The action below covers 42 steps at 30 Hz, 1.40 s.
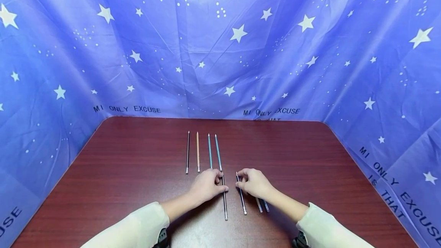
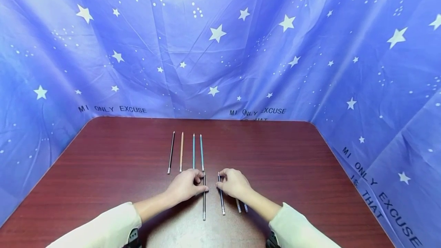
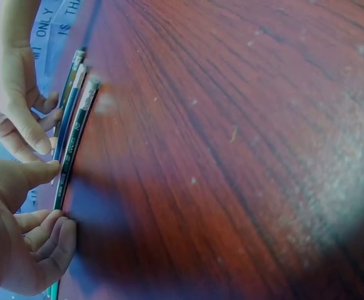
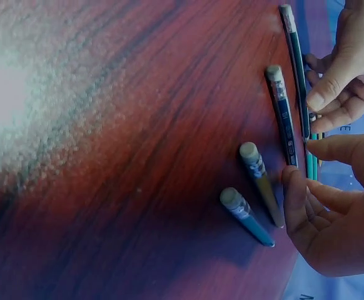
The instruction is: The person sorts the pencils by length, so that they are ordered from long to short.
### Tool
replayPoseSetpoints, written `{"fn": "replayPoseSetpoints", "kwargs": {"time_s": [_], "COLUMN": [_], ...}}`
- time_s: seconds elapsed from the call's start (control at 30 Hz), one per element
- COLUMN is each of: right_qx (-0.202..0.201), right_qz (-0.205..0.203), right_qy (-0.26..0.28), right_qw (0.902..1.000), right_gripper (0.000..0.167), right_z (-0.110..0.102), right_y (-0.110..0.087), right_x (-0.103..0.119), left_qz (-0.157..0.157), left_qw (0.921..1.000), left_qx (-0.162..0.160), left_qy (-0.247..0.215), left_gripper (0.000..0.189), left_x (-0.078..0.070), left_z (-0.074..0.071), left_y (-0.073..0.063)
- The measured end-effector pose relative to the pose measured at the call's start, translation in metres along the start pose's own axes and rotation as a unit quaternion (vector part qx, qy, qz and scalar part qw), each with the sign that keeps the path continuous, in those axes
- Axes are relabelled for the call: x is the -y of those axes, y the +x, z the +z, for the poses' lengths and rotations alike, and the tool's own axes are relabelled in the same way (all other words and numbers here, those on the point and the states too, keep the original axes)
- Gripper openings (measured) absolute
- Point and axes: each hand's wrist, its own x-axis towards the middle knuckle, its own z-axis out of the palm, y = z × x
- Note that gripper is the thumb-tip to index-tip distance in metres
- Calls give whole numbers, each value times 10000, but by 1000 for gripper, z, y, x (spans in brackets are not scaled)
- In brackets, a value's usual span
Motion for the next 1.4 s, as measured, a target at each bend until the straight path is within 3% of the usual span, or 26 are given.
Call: {"fn": "replayPoseSetpoints", "kwargs": {"time_s": [0.2,0.4,0.63,0.77,0.93,1.2,1.4], "right_qx": [-51,-124,-109,-14,203,215,348], "right_qz": [-39,-143,-201,-101,59,-72,284], "right_qy": [-127,-454,-535,-323,81,-148,484], "right_qw": [9999,9988,9983,9994,9997,9996,9978], "right_gripper": [36,38,42,44,45,44,42], "right_z": [2,5,7,8,8,8,0], "right_y": [0,-1,0,0,0,1,4], "right_x": [1,1,3,4,6,9,14], "left_qz": [-99,-134,19,-157,-318,-635,-652], "left_qw": [9998,9998,9981,9940,9903,9778,9713], "left_qx": [0,163,114,254,375,486,432], "left_qy": [183,32,-607,-1055,-1303,-1939,-2246], "left_gripper": [37,36,33,35,39,37,36], "left_x": [-2,-7,-8,-8,-7,-5,0], "left_z": [3,4,6,7,7,4,-3], "left_y": [-2,-2,0,2,4,3,1]}}
